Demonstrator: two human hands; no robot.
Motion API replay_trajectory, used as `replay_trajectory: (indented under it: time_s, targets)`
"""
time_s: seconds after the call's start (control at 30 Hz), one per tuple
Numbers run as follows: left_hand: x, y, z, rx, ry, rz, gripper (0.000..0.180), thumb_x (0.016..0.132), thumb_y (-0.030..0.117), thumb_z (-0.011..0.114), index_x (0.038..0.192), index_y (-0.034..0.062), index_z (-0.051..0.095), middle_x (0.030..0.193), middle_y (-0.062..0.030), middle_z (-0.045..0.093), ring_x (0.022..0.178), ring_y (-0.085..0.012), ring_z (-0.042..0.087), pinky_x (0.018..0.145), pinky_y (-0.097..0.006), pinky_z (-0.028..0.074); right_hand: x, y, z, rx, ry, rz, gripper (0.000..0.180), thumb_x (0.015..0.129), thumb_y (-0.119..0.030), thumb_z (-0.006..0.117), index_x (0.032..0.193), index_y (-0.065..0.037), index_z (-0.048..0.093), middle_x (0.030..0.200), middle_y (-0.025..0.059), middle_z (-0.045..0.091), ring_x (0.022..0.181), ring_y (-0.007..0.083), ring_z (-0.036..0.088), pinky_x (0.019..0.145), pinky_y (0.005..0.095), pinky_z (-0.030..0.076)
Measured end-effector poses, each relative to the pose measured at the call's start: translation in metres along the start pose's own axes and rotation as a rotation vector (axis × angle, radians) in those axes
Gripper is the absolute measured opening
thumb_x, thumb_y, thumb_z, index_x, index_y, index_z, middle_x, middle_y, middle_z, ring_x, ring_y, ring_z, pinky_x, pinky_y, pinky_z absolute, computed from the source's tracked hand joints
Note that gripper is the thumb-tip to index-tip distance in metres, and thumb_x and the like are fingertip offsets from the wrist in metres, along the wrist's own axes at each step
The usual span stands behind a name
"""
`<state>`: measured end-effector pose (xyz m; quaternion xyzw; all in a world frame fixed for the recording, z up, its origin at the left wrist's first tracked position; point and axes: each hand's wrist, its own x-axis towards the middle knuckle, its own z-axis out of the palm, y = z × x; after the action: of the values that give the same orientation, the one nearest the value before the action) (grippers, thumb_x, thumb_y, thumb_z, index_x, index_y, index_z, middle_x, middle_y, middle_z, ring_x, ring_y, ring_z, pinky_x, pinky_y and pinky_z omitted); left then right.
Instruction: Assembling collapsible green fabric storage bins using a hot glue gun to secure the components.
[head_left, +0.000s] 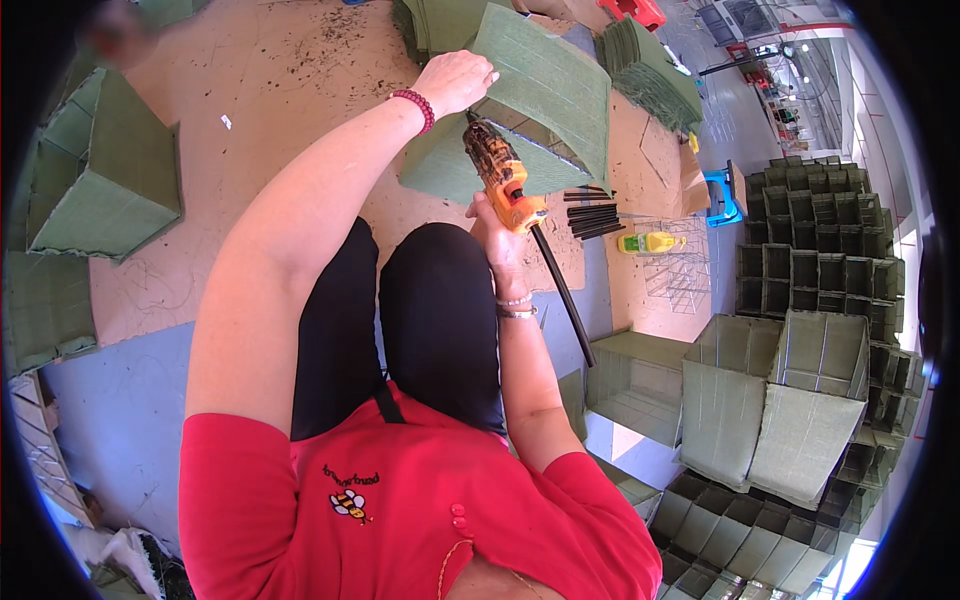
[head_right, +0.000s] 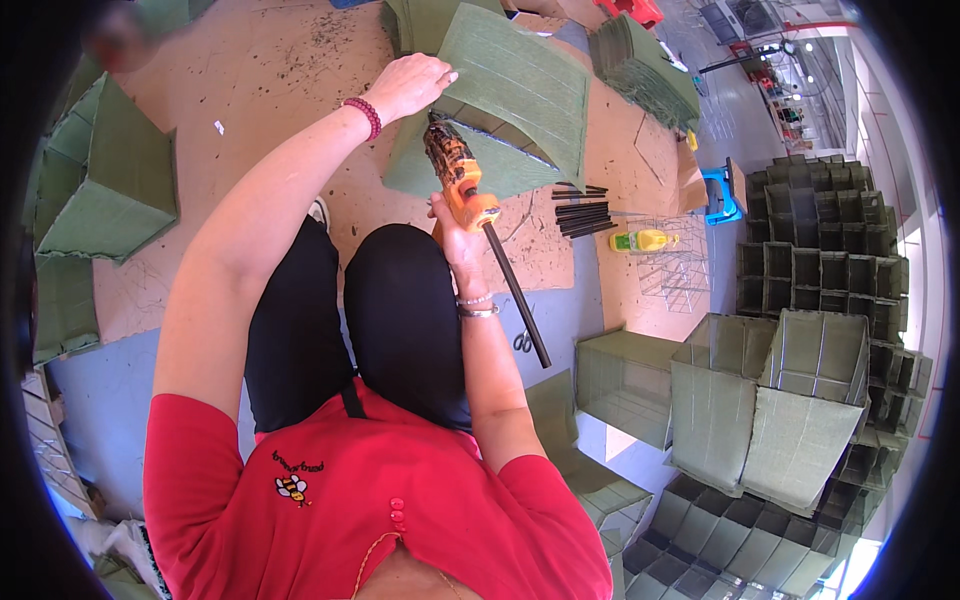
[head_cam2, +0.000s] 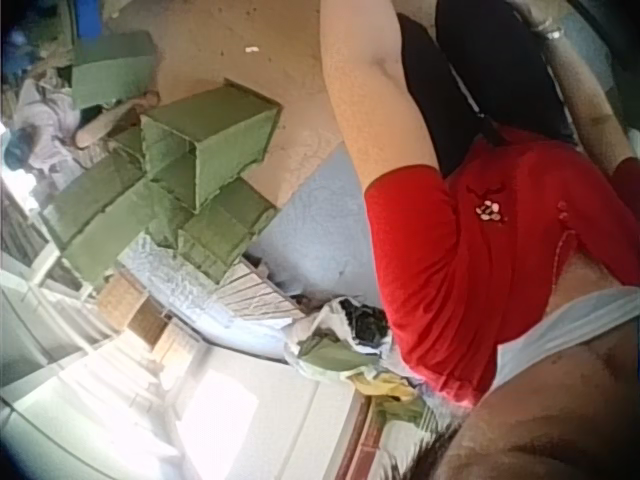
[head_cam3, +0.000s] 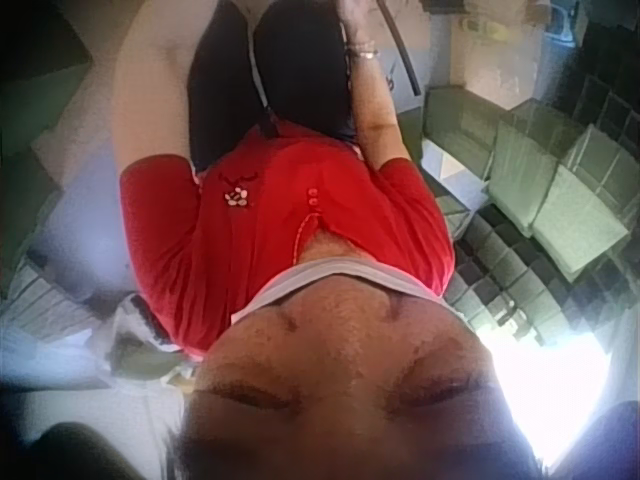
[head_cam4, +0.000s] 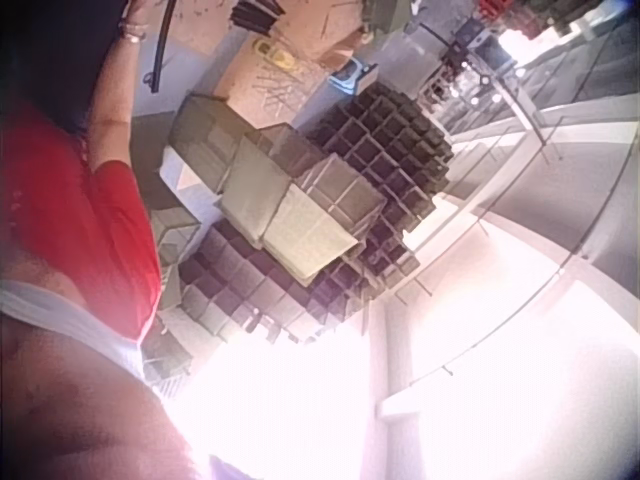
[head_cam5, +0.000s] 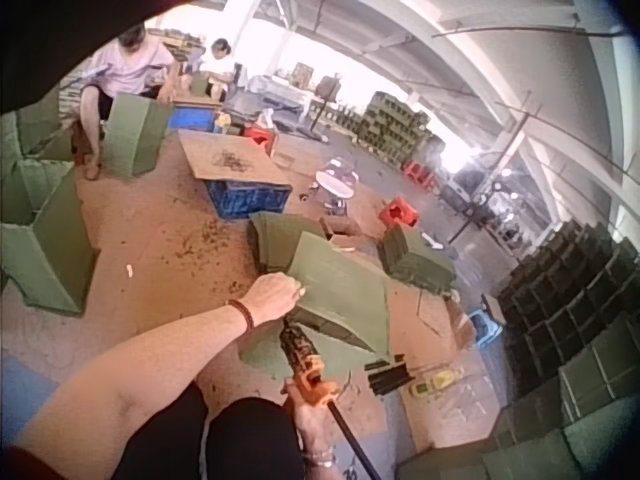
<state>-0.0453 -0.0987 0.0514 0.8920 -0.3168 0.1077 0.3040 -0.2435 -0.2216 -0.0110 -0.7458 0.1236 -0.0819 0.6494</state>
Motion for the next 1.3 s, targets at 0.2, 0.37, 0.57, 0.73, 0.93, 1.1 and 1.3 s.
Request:
replay_trajectory:
  time_s: [0.2,0.37,0.57,0.73,0.93,1.1,1.3]
  targets:
    - [-0.001,-0.003,0.000,0.010,-0.033,-0.015,0.031,0.092,0.026,0.045,0.087,0.0028,0.064,0.081,-0.0194,0.062,0.082,-0.0358,0.060,0.076,-0.044,0.048,-0.002,-0.003,0.004,0.040,0.050,-0.009,0.017,0.084,-0.019,0.064,0.086,-0.003,0.058,0.072,0.0010,0.059,0.071,0.0108,0.055,0.066,0.0258,0.043]
    - [0.000,-0.005,0.002,0.001,-0.014,-0.012,0.031,0.092,0.026,0.044,0.086,0.0027,0.064,0.080,-0.0196,0.062,0.081,-0.0359,0.060,0.076,-0.044,0.048,-0.004,-0.006,0.003,-0.001,0.026,-0.011,0.016,0.085,-0.019,0.063,0.086,-0.003,0.058,0.072,0.0010,0.058,0.071,0.0103,0.055,0.067,0.0251,0.043]
    - [-0.002,0.000,-0.001,-0.015,-0.014,-0.018,0.031,0.091,0.026,0.045,0.083,0.0019,0.062,0.079,-0.0197,0.062,0.080,-0.0364,0.060,0.075,-0.045,0.048,-0.001,-0.008,0.003,-0.034,0.013,0.007,0.020,0.084,-0.021,0.065,0.088,-0.003,0.058,0.074,0.0014,0.059,0.072,0.0106,0.056,0.067,0.0255,0.044]
    - [-0.003,0.003,-0.001,-0.024,-0.024,-0.031,0.030,0.091,0.025,0.046,0.080,0.0016,0.061,0.078,-0.0196,0.062,0.080,-0.0364,0.060,0.075,-0.045,0.047,0.002,-0.005,0.004,0.029,0.056,0.032,0.022,0.083,-0.023,0.066,0.089,-0.003,0.059,0.074,0.0017,0.060,0.071,0.0107,0.057,0.066,0.0256,0.044]
    - [-0.002,0.000,-0.002,-0.021,-0.014,-0.027,0.031,0.092,0.026,0.046,0.081,0.0019,0.062,0.079,-0.0194,0.062,0.080,-0.0361,0.059,0.075,-0.045,0.047,-0.002,-0.009,0.004,0.025,0.042,0.005,0.021,0.083,-0.021,0.066,0.088,-0.003,0.058,0.072,0.0015,0.060,0.071,0.0103,0.057,0.065,0.0256,0.044]
    - [-0.001,0.000,-0.003,-0.023,-0.022,-0.027,0.031,0.092,0.026,0.046,0.081,0.0017,0.062,0.079,-0.0193,0.062,0.081,-0.0362,0.059,0.076,-0.045,0.047,-0.004,-0.012,0.004,-0.059,0.047,-0.007,0.015,0.084,-0.018,0.062,0.085,-0.004,0.056,0.069,0.0014,0.059,0.067,0.0100,0.054,0.065,0.0253,0.042]
    - [-0.001,-0.001,-0.001,-0.015,-0.017,-0.022,0.031,0.091,0.026,0.046,0.082,0.0014,0.062,0.080,-0.0191,0.062,0.081,-0.0362,0.060,0.076,-0.045,0.047,-0.005,-0.005,0.005,0.068,0.088,-0.013,0.014,0.083,-0.016,0.063,0.086,-0.004,0.056,0.069,0.0014,0.059,0.066,0.0099,0.054,0.064,0.0245,0.042]
